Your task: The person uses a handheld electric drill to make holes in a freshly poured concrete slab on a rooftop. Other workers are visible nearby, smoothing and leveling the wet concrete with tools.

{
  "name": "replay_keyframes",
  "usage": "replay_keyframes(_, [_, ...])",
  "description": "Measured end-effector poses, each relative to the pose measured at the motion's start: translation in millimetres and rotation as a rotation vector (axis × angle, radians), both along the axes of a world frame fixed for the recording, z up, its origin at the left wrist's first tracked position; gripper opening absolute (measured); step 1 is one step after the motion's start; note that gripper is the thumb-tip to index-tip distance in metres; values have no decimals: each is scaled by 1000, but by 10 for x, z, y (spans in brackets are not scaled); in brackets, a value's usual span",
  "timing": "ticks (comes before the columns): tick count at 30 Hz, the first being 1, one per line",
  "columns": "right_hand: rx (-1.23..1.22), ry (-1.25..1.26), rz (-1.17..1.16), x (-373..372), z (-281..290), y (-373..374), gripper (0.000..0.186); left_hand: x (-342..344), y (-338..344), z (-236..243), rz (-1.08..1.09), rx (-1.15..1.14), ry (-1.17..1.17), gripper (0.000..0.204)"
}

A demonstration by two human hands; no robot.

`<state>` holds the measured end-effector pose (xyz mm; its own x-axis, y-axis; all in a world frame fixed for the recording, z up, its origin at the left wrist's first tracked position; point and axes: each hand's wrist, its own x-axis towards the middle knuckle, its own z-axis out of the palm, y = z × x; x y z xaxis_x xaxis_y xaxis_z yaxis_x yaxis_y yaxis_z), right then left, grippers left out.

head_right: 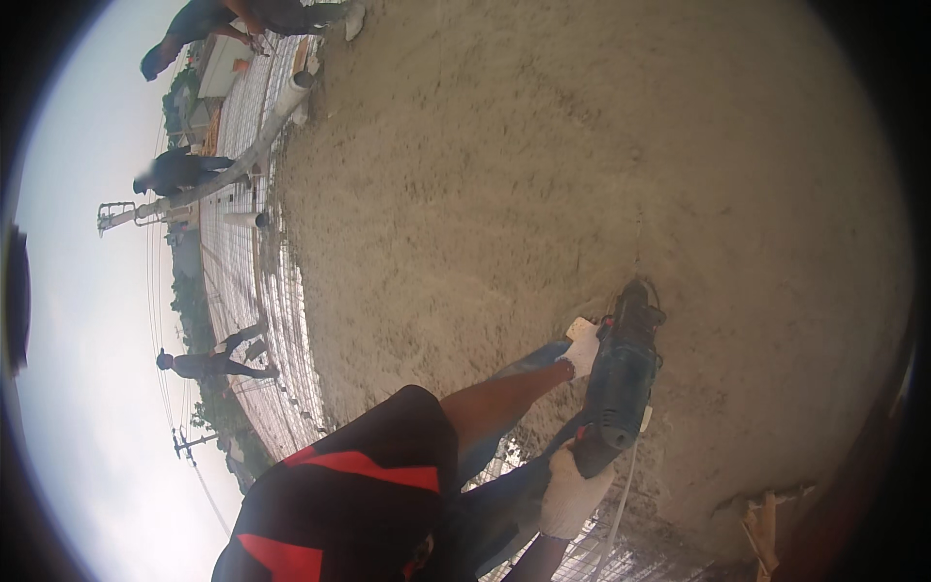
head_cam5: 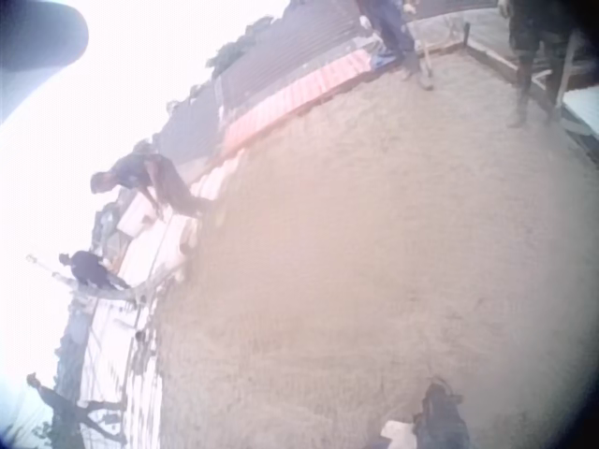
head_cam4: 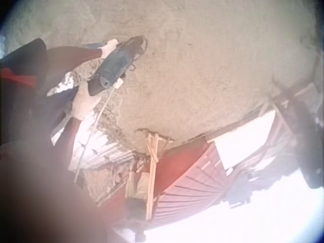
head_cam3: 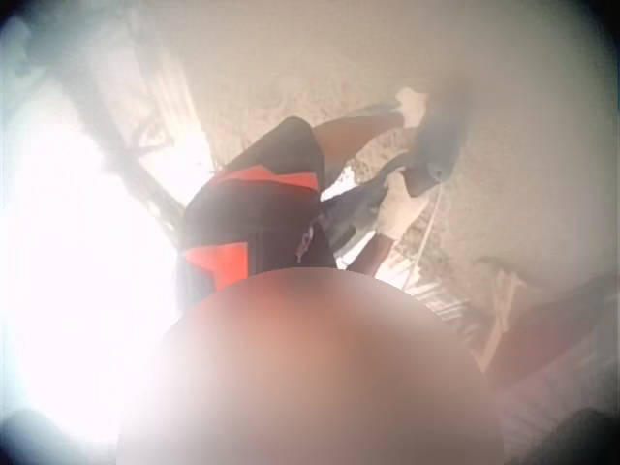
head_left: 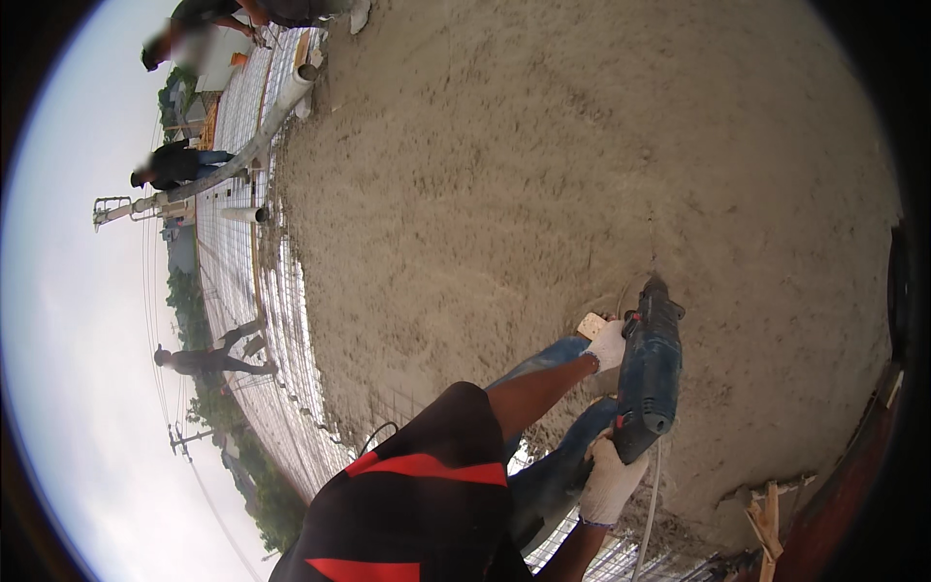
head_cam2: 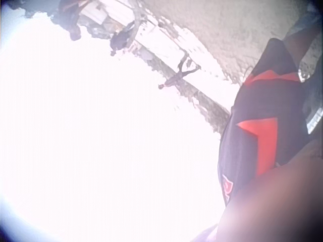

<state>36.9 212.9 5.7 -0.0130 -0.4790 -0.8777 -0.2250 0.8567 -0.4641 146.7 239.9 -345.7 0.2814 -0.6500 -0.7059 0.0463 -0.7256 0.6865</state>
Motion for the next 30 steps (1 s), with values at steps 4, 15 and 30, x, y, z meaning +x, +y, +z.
replay_keyframes(4, [17,63,60,23,34,-27,25,34,-92,122,207,16,172,36])
replay_keyframes(15, [23,63,43,119,148,-179,24,135,-220,403,-105,63,-136,37])
replay_keyframes(30, [-10,39,60,123,113,-129,21,113,-100,223,-79,14,-82,34])
